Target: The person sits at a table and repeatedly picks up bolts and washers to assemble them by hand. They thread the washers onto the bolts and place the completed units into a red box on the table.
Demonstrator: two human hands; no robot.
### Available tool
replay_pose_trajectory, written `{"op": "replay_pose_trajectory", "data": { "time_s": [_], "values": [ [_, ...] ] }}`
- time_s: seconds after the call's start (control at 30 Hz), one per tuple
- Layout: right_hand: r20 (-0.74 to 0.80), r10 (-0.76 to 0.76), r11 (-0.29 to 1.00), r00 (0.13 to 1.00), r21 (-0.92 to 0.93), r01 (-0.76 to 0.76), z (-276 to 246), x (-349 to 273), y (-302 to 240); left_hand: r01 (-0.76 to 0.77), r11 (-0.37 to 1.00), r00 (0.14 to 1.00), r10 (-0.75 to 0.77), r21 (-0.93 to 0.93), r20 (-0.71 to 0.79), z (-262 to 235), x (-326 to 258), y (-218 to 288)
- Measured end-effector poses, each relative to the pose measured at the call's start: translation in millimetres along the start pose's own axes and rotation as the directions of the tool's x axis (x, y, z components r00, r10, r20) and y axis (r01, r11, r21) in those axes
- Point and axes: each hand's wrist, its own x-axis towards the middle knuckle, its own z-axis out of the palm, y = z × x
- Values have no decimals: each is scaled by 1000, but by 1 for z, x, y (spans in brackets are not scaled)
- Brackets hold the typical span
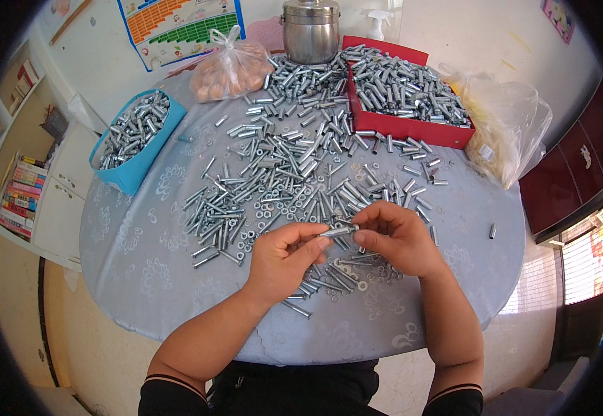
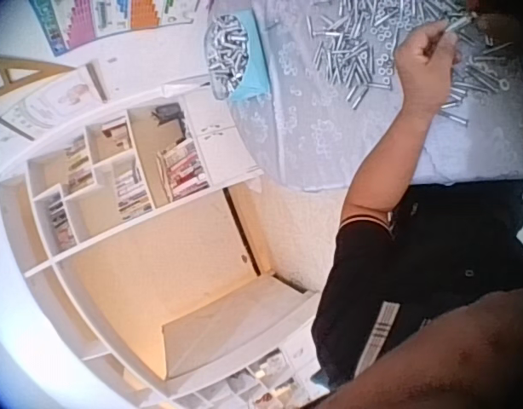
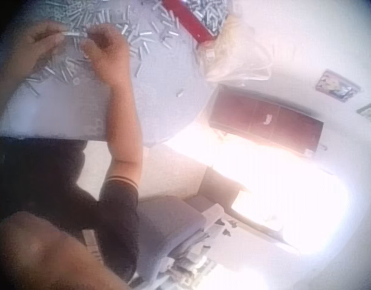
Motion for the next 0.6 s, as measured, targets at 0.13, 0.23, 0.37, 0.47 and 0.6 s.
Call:
{"op": "replay_pose_trajectory", "data": {
  "time_s": [0.13, 0.23, 0.37, 0.47, 0.6],
  "values": [
    [5, 99, 994, 995, -39, -99, -5, 0, 2, -28, 1000, 1000, 28, 14, 9, 1, -1, 0],
    [-91, -27, 998, 995, 59, 33, 7, 1, -4, -20, 1000, 1000, 20, -7, 9, 1, 0, -1],
    [-6, 3, 999, 1000, -38, -3, -1, -1, 0, -16, 1000, 1000, 16, -19, 2, 1, 0, -1],
    [54, 107, 992, 993, -66, -103, -12, 1, 5, -33, 999, 999, 33, 14, 7, 1, -1, 1],
    [-51, -38, 997, 998, 68, 41, 5, 0, -5, -21, 1000, 1000, 21, 4, 5, 2, -1, 1]
  ]
}}
